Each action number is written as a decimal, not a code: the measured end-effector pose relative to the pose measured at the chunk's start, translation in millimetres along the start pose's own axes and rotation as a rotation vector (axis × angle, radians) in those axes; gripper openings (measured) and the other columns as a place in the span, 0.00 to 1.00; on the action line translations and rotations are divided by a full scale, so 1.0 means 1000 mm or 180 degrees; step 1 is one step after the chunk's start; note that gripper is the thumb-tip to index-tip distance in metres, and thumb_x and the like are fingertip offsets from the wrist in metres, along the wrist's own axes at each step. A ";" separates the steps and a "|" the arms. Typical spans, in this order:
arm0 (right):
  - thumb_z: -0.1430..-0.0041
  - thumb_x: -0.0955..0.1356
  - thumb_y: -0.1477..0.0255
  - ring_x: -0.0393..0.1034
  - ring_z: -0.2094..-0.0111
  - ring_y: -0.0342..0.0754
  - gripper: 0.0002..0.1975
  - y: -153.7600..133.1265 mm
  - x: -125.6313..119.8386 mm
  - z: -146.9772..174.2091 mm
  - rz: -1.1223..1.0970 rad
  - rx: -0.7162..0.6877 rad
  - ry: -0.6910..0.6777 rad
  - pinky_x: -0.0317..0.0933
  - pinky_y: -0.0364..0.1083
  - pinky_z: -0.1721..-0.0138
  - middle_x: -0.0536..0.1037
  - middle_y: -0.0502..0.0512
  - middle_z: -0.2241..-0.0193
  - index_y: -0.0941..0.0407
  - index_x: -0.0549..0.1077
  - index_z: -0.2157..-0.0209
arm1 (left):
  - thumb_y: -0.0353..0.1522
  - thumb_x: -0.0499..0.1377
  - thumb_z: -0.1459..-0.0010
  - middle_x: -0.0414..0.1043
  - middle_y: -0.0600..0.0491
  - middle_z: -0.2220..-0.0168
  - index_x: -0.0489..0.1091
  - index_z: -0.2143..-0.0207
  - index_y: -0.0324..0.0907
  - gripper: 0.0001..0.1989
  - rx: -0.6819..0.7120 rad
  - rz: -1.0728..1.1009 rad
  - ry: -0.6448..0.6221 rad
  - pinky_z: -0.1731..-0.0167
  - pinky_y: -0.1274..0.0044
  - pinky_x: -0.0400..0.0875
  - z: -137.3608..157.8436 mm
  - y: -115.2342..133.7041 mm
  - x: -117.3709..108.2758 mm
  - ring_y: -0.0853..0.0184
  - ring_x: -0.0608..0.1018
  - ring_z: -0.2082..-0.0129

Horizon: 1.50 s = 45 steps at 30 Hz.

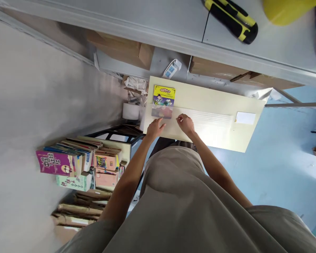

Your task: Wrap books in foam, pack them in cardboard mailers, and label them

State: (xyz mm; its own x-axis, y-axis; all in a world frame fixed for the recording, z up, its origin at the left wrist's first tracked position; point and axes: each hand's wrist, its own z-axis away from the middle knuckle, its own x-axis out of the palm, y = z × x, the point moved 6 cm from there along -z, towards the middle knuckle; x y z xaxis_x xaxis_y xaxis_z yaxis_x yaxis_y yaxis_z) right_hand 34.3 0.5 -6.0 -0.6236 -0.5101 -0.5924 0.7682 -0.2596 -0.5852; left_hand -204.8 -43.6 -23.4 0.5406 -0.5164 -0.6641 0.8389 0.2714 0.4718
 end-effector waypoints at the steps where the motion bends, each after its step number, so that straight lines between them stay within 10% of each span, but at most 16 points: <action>1: 0.19 0.68 0.68 0.85 0.49 0.58 0.09 -0.018 0.013 -0.007 0.0095 -0.0013 -0.0117 0.76 0.53 0.46 0.88 0.62 0.46 0.51 0.82 0.48 | 0.39 0.62 0.21 0.87 0.39 0.37 0.79 0.30 0.44 0.23 -0.0004 0.0049 0.0024 0.33 0.59 0.81 -0.008 -0.003 -0.009 0.47 0.88 0.40; 7: 0.18 0.69 0.69 0.78 0.35 0.64 0.14 -0.050 0.052 -0.031 0.0507 0.0445 -0.0175 0.77 0.59 0.38 0.82 0.69 0.35 0.53 0.76 0.37 | 0.34 0.64 0.25 0.81 0.30 0.32 0.78 0.32 0.39 0.22 -0.0025 0.0124 0.0807 0.25 0.54 0.73 -0.071 0.005 -0.068 0.41 0.81 0.29; 13: 0.18 0.66 0.69 0.74 0.35 0.63 0.10 -0.033 0.058 -0.031 0.0247 0.0420 -0.0052 0.78 0.60 0.40 0.79 0.67 0.35 0.50 0.72 0.40 | 0.39 0.77 0.36 0.81 0.24 0.33 0.73 0.31 0.33 0.38 -0.1023 0.0185 0.0779 0.28 0.53 0.76 -0.129 0.007 -0.078 0.35 0.83 0.31; 21: 0.19 0.70 0.64 0.73 0.39 0.61 0.06 -0.017 0.061 -0.035 -0.0131 0.0318 -0.0010 0.76 0.57 0.41 0.80 0.64 0.39 0.49 0.71 0.47 | 0.39 0.79 0.43 0.82 0.50 0.68 0.75 0.69 0.46 0.15 -0.0421 0.0941 0.0657 0.41 0.65 0.83 -0.169 -0.021 -0.095 0.52 0.88 0.55; 26: 0.20 0.70 0.61 0.75 0.41 0.59 0.07 -0.008 0.063 -0.047 -0.0427 0.0405 0.0018 0.76 0.58 0.39 0.83 0.63 0.42 0.49 0.74 0.50 | 0.45 0.75 0.34 0.79 0.53 0.61 0.75 0.65 0.47 0.16 0.0512 0.1154 0.1688 0.41 0.67 0.81 -0.138 0.009 -0.142 0.57 0.87 0.53; 31: 0.15 0.60 0.45 0.82 0.42 0.57 0.27 0.006 0.046 -0.052 -0.1639 0.0441 -0.0195 0.78 0.57 0.36 0.87 0.63 0.43 0.51 0.76 0.41 | 0.55 0.68 0.24 0.82 0.49 0.54 0.77 0.56 0.48 0.21 0.1187 0.1064 0.2120 0.45 0.68 0.82 -0.046 0.078 -0.167 0.57 0.86 0.51; 37: 0.26 0.49 0.24 0.83 0.36 0.62 0.54 0.060 -0.034 -0.001 -0.2858 0.0102 0.0034 0.80 0.61 0.38 0.88 0.64 0.44 0.49 0.80 0.34 | 0.62 0.65 0.24 0.83 0.52 0.59 0.76 0.54 0.47 0.28 0.0872 0.1902 0.1521 0.55 0.72 0.83 0.006 0.122 -0.086 0.63 0.87 0.58; 45: 0.38 0.72 0.28 0.84 0.55 0.58 0.37 0.196 -0.069 0.083 -0.2444 0.0576 0.0786 0.80 0.57 0.51 0.88 0.59 0.57 0.49 0.78 0.57 | 0.48 0.75 0.30 0.88 0.46 0.57 0.78 0.58 0.43 0.19 -0.0248 0.2539 0.0165 0.55 0.71 0.83 -0.011 0.155 0.117 0.59 0.88 0.58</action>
State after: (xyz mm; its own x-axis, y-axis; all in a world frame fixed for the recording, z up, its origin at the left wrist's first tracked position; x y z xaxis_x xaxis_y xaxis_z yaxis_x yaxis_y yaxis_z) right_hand 239.7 -83.1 -33.6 -0.9821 0.0525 -0.1810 0.1136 -0.6012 -0.7910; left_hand -10.7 -52.8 -34.3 0.9797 -0.1050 -0.1707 0.1993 0.5996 0.7751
